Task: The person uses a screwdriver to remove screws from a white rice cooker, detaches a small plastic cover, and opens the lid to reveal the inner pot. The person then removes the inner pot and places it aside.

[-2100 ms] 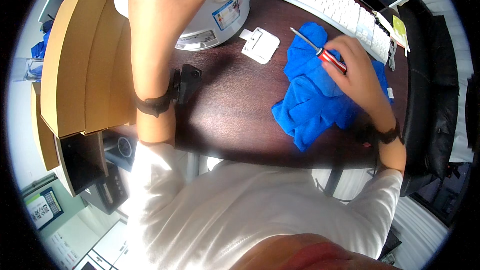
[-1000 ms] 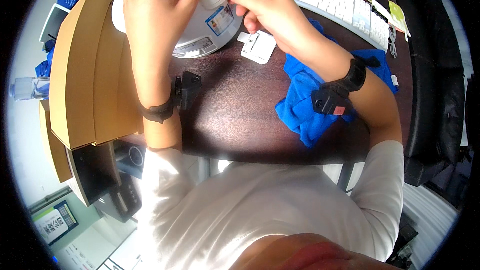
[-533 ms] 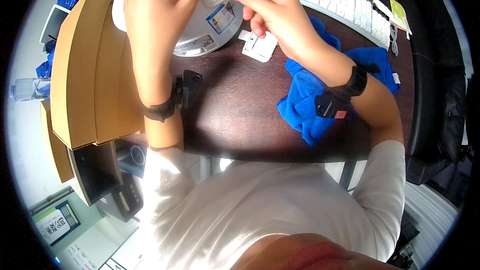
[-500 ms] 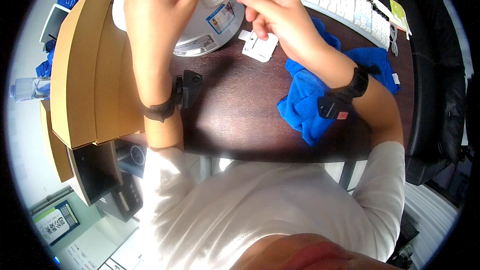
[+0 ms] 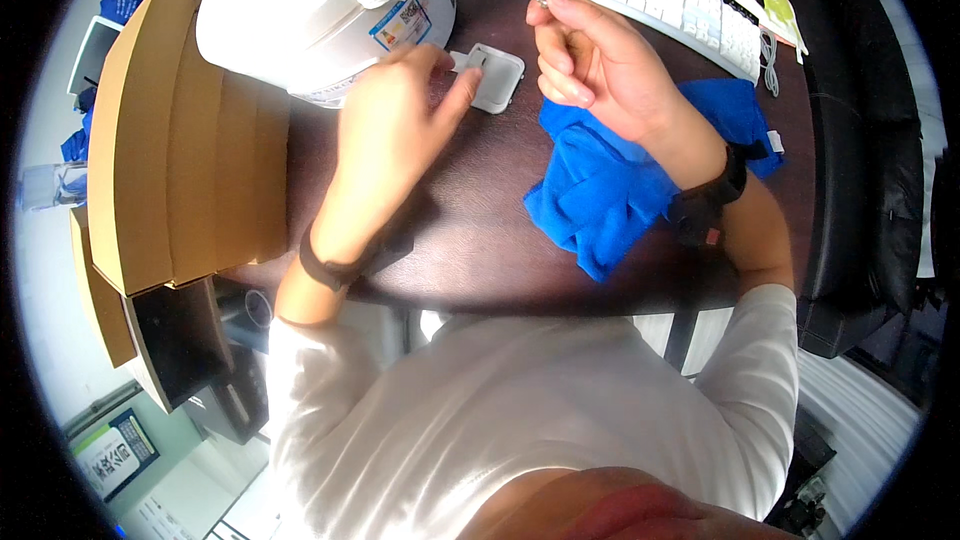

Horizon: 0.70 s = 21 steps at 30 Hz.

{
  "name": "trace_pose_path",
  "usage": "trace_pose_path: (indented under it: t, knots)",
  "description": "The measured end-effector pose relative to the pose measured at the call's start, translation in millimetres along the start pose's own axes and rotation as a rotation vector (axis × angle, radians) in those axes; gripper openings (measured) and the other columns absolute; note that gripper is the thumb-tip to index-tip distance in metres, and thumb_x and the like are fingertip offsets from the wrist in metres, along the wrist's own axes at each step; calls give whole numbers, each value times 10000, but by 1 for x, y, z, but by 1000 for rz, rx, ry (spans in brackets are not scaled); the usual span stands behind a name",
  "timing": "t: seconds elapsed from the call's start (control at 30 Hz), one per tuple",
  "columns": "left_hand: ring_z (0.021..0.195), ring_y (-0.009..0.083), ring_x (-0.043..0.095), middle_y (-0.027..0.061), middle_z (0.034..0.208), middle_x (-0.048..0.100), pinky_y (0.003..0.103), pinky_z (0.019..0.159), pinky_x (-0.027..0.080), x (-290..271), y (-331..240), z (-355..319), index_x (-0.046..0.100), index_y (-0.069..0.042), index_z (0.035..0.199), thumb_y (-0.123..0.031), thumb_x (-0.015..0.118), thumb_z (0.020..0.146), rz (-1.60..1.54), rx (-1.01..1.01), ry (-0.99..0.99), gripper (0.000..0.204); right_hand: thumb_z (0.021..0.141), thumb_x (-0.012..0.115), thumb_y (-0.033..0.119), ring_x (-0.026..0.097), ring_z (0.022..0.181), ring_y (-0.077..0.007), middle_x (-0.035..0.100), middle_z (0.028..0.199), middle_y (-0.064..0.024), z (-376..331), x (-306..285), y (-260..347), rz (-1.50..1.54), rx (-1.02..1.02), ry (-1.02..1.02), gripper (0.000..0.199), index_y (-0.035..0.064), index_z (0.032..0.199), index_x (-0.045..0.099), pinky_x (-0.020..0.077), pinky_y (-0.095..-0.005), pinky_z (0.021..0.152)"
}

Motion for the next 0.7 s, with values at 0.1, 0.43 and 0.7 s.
trace_pose_path:
  t: [0.1, 0.43, 0.7]
  knots:
    - [745, 381, 648, 210, 766, 655, 458, 650, 506, 34, 16, 1, 667, 4, 896, -407, 642, 849, 217, -85, 190, 415, 978, 521, 292, 426, 451, -95, 499, 626, -15, -5, 3, -3, 11, 22, 12, 290, 12, 983, 596, 343, -235, 437]
    - [674, 375, 644, 208, 748, 653, 447, 613, 502, 64, 23, 8, 635, 16, 802, -364, 688, 821, 216, -84, 178, 384, 967, 532, 261, 452, 483, -83, 501, 631, 1, -1, -26, -11, -362, -43, -139, 287, -10, 976, 627, 358, -219, 456]
    - [601, 256, 636, 148, 677, 622, 347, 571, 489, 49, 23, 15, 575, 3, 839, -158, 687, 825, -190, -53, 11, 196, 973, 536, 192, 476, 517, -42, 508, 654, 16, 6, -47, -31, -622, -22, -157, 221, 2, 1001, 646, 374, -186, 468]
Point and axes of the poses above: each hand's wrist, its own z-axis towards the middle knuckle, its own x-axis out of the palm, y = z × x, the point moved 3 cm from there along z, towards the middle knuckle
